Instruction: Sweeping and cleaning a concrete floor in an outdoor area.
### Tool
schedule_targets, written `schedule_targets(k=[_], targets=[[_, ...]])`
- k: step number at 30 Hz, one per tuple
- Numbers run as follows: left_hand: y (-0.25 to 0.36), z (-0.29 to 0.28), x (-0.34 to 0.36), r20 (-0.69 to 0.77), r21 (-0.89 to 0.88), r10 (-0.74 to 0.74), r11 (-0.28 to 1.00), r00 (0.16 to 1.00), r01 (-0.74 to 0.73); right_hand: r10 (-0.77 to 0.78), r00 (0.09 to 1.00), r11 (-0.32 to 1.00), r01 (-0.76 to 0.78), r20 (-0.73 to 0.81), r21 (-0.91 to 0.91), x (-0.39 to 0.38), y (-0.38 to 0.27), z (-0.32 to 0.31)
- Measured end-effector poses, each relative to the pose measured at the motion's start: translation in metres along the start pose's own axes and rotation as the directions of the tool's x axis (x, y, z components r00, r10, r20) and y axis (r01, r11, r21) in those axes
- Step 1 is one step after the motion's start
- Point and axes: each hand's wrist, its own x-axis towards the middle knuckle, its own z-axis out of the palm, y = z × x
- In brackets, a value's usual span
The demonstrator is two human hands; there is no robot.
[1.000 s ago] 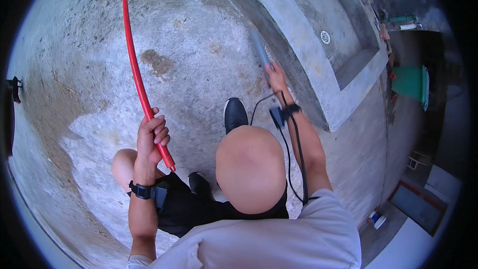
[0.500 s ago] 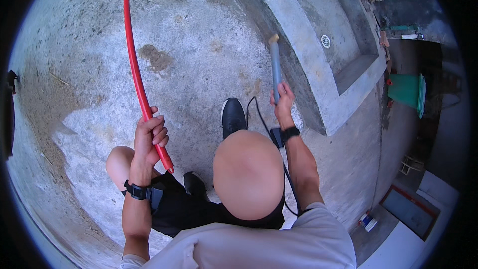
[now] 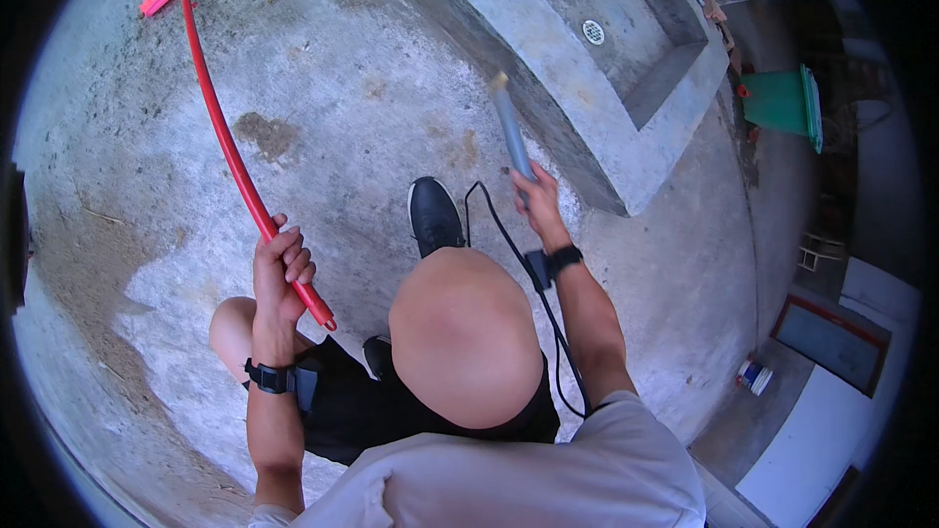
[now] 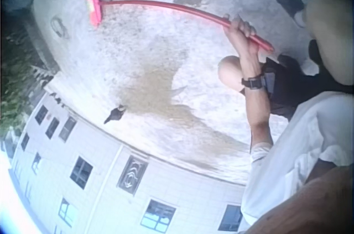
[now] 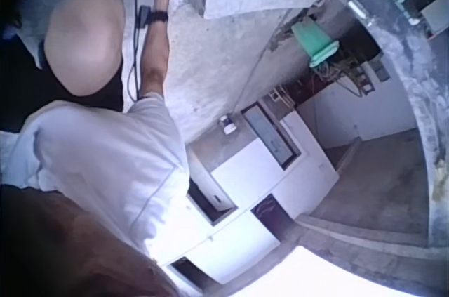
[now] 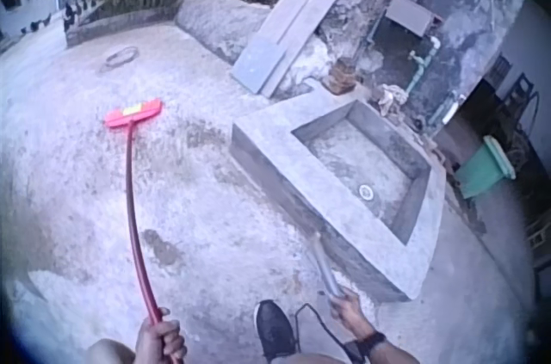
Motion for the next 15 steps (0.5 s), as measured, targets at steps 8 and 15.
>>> schedule_targets(k=[8,15], targets=[[0.005,0.001,0.003,0.024,-0.008,-0.021,1.000,0.999,0.022,-0.109,0.992,0.993,0.107,-0.058,-0.044,0.009,-0.035,-0.003],[0.010,-0.005,-0.002,0.022,-0.014,-0.010,1.000,1.000,0.010,-0.112,0.992,0.987,0.118,-0.060,0.109,0.017,-0.023,0.043]])
